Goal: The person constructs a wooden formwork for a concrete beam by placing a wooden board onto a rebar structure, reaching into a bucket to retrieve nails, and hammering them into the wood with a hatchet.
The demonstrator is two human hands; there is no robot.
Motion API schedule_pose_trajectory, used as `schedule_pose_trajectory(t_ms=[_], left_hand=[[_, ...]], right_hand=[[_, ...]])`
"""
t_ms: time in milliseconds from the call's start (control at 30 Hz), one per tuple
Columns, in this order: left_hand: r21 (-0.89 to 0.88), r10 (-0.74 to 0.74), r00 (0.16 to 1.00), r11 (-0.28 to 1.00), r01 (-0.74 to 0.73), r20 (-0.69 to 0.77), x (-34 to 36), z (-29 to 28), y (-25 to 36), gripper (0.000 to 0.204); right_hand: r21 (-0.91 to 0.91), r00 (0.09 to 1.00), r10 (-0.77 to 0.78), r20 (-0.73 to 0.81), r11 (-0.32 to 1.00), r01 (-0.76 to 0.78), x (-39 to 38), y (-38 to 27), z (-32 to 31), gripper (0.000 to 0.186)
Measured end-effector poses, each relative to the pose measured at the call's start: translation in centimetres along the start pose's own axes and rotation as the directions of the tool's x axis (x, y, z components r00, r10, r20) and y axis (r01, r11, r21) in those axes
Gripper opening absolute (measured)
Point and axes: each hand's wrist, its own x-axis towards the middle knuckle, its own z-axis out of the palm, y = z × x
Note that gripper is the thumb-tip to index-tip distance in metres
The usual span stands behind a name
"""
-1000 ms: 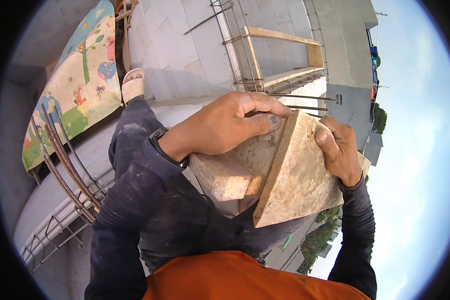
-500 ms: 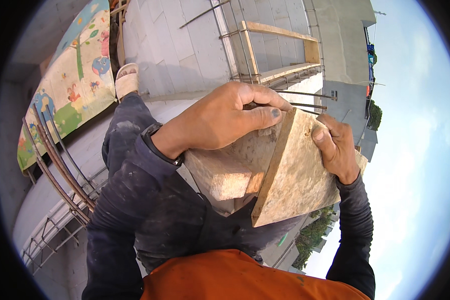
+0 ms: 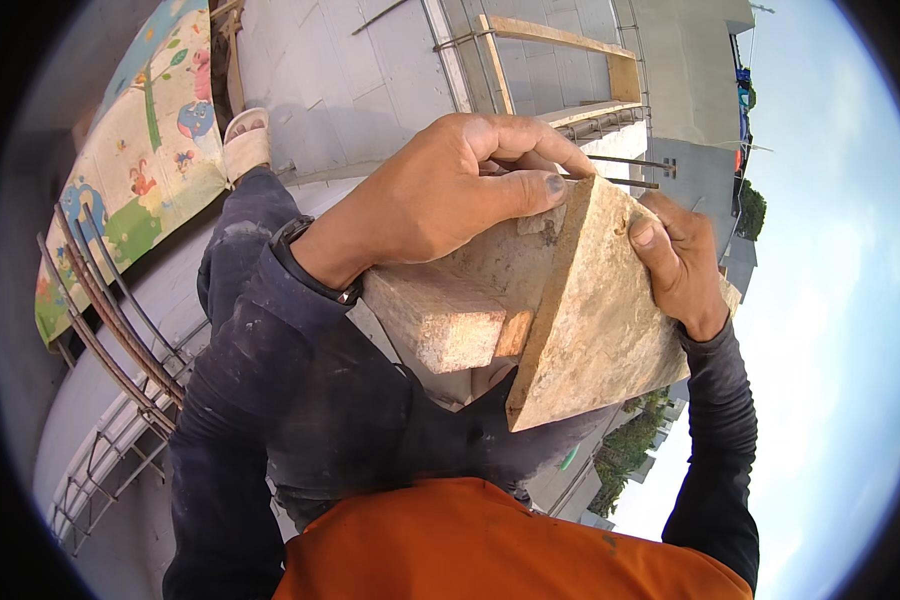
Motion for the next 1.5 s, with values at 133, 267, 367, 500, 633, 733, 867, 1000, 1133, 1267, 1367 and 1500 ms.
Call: schedule_pose_trajectory(t_ms=[133,267,367,500,633,733,867,1000,1133,1267,1367,1500], left_hand=[[-0.054,0.041,0.999,0.998,-0.041,-0.008,-0.4,0.3,-0.4,0.027],[-0.024,0.017,1.0,1.0,-0.017,-0.002,-0.6,0.7,-0.1,0.024],[0.007,-0.018,1.0,1.0,0.018,0.013,-0.4,0.7,0.0,0.022],[0.014,-0.004,1.0,1.0,0.004,0.024,-0.5,0.7,0.0,0.021],[0.005,0.0,1.0,1.0,0.0,0.025,-0.6,0.7,-0.1,0.022],[0.005,0.015,0.997,1.0,-0.015,0.07,-0.3,0.1,-0.7,0.028],[-0.146,-0.058,0.986,0.986,0.081,0.159,0.5,-1.5,-0.7,0.039],[-0.037,-0.079,0.967,0.995,0.091,0.244,1.5,-2.5,-0.7,0.045],[0.15,-0.179,0.915,0.98,0.132,0.361,2.4,-1.5,-0.8,0.05],[0.068,-0.176,0.938,0.984,0.163,0.298,2.4,-0.7,-1.2,0.052],[0.03,-0.149,0.962,0.989,0.146,0.227,2.1,-0.4,-1.4,0.051],[0.044,-0.137,0.967,0.99,0.131,0.216,2.1,0.5,-1.9,0.051]], right_hand=[[-0.032,1.0,0.019,0.025,0.999,-0.018,-0.3,-0.6,-0.5,0.067],[0.0,0.996,0.055,0.073,0.998,-0.056,-0.9,-1.2,-0.8,0.068],[0.004,0.998,0.016,0.053,1.0,-0.016,-1.5,-0.4,-0.4,0.067],[-0.03,0.997,-0.024,0.075,0.999,0.026,-1.8,0.0,-0.8,0.066],[-0.098,0.993,-0.076,0.095,0.991,0.086,-1.7,0.4,-0.8,0.068],[-0.064,0.995,-0.072,0.076,0.995,0.076,-1.4,0.4,-0.6,0.068],[0.02,0.998,0.008,0.066,1.0,-0.009,-1.8,0.3,-0.4,0.072],[0.021,0.999,0.026,0.037,0.999,-0.027,-1.7,0.1,-0.1,0.072],[0.025,0.999,-0.031,-0.009,0.999,0.031,-1.2,0.4,0.1,0.069],[0.049,0.998,-0.062,0.002,0.997,0.061,-0.4,1.2,-0.1,0.064],[0.074,0.998,-0.06,0.015,0.996,0.059,0.3,1.1,-0.1,0.061],[0.097,0.999,-0.035,-0.016,0.995,0.036,-0.5,1.7,0.1,0.061]])
